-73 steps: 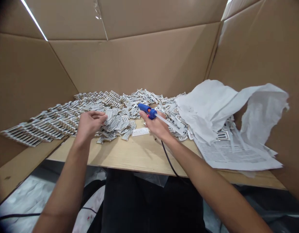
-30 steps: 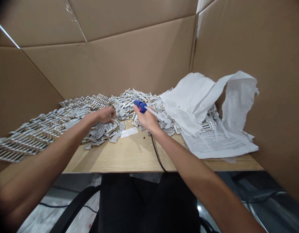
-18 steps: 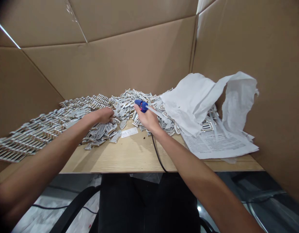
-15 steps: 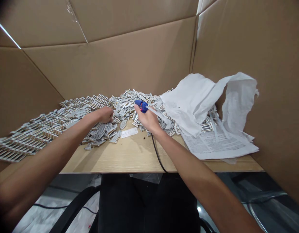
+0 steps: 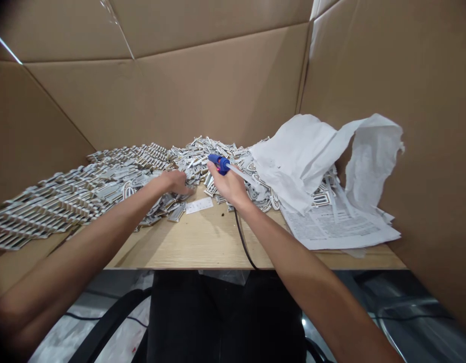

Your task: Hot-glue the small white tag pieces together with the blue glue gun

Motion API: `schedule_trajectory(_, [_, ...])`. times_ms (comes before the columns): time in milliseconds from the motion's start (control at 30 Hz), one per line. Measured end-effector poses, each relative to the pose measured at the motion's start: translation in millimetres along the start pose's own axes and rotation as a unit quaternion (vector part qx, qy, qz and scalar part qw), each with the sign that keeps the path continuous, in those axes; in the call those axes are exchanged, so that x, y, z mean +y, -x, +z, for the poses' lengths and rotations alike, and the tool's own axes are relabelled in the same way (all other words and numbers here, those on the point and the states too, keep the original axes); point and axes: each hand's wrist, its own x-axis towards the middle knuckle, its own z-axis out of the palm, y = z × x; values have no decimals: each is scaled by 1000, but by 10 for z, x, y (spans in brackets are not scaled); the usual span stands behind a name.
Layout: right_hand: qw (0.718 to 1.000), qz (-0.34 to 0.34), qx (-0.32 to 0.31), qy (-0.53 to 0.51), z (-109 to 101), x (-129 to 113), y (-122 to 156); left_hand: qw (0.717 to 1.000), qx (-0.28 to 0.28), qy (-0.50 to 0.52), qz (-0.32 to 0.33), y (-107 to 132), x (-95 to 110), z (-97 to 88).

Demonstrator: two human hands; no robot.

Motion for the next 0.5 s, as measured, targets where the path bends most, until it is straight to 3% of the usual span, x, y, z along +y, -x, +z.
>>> schedule_trajectory(100, [1000,3,0,3,-7,-13,0,998,43,-2,39,97,29,-15])
schedule_trajectory(200, [1000,-3,4,0,-8,-23,0,979,139,47,138,242,11,47])
schedule_trajectory(233, [1000,-7,3,-3,-8,-24,0,971,148,76,170,295,4,77])
schedule_trajectory(367, [1000,-18,-3,-10,-4,-26,5,945,43,161,282,476,-5,194])
schedule_trajectory(500, [1000,-16,1,8,1,-24,20,943,14,190,274,560,19,269])
